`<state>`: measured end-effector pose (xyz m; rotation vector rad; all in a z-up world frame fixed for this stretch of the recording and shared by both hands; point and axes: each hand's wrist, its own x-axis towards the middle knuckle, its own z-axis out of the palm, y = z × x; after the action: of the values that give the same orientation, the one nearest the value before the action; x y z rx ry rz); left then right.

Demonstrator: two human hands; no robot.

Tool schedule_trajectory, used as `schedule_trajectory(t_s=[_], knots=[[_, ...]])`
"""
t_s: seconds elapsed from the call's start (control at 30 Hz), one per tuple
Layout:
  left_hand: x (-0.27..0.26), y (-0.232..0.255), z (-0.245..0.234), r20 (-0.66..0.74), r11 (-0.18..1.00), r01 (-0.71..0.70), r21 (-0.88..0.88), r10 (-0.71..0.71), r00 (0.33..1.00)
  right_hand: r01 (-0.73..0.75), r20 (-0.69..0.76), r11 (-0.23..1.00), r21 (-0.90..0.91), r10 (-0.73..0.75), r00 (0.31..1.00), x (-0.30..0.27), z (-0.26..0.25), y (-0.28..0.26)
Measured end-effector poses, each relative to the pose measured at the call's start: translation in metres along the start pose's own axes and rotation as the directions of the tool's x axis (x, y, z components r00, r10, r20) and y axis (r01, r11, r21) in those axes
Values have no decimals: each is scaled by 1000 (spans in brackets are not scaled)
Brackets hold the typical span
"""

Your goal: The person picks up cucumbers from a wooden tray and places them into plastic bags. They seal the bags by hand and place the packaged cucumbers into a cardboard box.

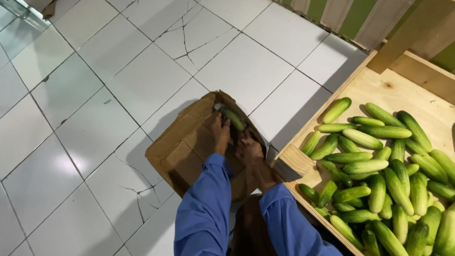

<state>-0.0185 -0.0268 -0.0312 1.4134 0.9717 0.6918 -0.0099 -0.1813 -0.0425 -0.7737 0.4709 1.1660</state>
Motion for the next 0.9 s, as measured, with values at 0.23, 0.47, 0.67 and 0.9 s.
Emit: schedule_trajectory(t_s=[0.23, 0.47, 0.67, 0.9], knots=[[-47, 17, -20, 57, 999, 32, -26, -31, 998, -9, -91, 1000, -6, 9, 996, 97, -65, 24], [-45, -56, -6, 166, 997, 49, 51, -57, 984, 179, -102, 982, -60, -185, 978, 60, -50, -10], [-76, -10, -14, 229, 994, -61, 85, 40, 973, 171, -26, 981, 88, -169, 985, -79, 19, -13], [-49, -33, -5, 247, 984, -169, 46, 153, 957, 198, 295, 926, -321, -100, 950, -109, 29, 1]])
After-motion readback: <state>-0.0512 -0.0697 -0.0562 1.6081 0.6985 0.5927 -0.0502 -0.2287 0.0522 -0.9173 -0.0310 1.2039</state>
